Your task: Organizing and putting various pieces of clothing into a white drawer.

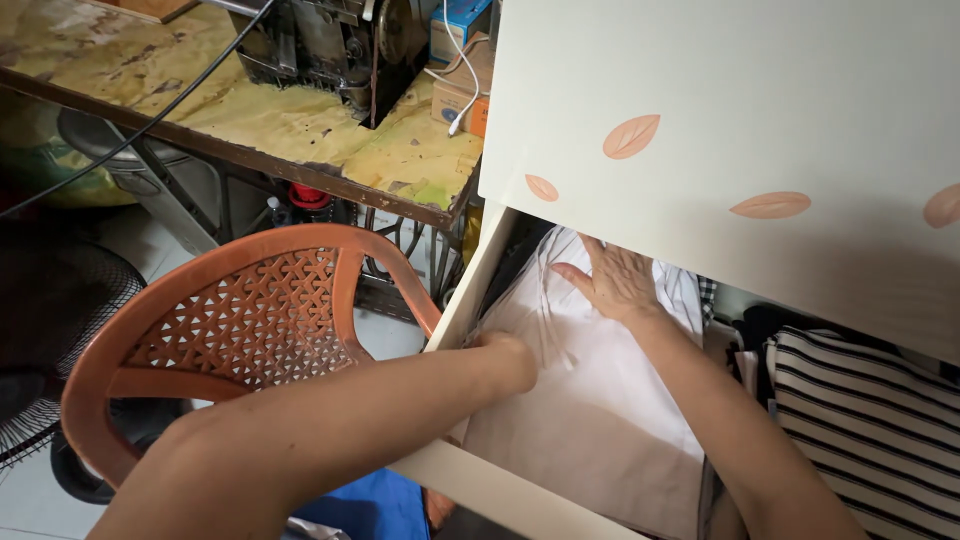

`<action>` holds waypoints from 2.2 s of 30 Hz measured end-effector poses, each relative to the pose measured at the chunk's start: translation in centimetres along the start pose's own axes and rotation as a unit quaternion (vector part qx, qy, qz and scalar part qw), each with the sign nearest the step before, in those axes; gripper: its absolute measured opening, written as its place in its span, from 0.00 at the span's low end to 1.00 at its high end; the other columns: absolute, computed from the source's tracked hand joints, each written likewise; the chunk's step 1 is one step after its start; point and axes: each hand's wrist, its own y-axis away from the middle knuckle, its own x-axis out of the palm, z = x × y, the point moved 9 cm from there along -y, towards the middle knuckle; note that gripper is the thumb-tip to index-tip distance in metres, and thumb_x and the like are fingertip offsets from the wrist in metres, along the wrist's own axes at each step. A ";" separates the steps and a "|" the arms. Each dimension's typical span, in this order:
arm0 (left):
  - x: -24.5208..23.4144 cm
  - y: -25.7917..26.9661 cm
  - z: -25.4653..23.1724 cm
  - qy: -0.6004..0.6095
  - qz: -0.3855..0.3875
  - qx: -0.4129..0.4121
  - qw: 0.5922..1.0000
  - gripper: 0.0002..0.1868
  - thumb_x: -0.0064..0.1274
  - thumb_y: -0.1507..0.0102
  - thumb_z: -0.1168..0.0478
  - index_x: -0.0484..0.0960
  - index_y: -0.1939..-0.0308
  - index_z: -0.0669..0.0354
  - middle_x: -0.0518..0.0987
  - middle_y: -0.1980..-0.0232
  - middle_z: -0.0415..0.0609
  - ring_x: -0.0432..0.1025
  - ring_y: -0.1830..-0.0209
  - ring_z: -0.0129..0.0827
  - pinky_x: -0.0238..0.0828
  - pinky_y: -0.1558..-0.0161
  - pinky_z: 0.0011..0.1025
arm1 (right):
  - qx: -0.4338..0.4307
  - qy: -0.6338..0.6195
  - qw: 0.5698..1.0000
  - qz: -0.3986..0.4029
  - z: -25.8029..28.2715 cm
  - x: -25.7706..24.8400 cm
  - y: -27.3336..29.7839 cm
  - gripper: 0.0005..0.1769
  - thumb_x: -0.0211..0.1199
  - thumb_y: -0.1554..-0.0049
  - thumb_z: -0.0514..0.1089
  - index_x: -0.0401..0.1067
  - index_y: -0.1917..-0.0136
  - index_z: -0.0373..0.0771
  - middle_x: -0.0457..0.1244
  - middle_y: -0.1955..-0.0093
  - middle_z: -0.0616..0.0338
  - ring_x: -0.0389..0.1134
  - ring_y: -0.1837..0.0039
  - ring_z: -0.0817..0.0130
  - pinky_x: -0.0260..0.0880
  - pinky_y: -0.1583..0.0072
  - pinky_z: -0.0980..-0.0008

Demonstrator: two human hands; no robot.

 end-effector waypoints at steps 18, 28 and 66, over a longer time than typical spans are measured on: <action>-1.5 0.7 -6.8 0.015 0.092 -0.026 0.995 0.20 0.55 0.35 0.62 0.80 0.39 0.64 0.81 0.39 0.59 0.78 0.43 0.53 0.76 0.48 0.50 | 0.018 -0.006 0.999 0.028 0.3 -0.2 0.0 0.51 0.48 0.43 0.79 0.44 0.16 0.54 0.42 0.17 0.42 0.37 0.17 0.41 0.34 0.25 0.35; -2.1 0.5 -7.1 0.021 0.137 -0.047 0.989 0.18 0.55 0.35 0.62 0.83 0.41 0.59 0.82 0.40 0.56 0.79 0.44 0.53 0.76 0.48 0.53 | 0.017 -0.010 1.000 0.021 0.2 -0.2 0.1 0.51 0.49 0.43 0.78 0.45 0.17 0.53 0.42 0.17 0.42 0.38 0.18 0.41 0.34 0.25 0.35; -21.0 19.4 -1.3 0.296 -0.356 0.320 0.826 0.10 0.61 0.37 0.57 0.84 0.54 0.55 0.84 0.64 0.50 0.80 0.66 0.33 0.77 0.64 0.32 | -0.066 -0.064 0.978 0.186 4.1 -1.9 -2.1 0.47 0.56 0.48 0.65 0.52 0.21 0.43 0.54 0.27 0.36 0.55 0.27 0.41 0.54 0.30 0.49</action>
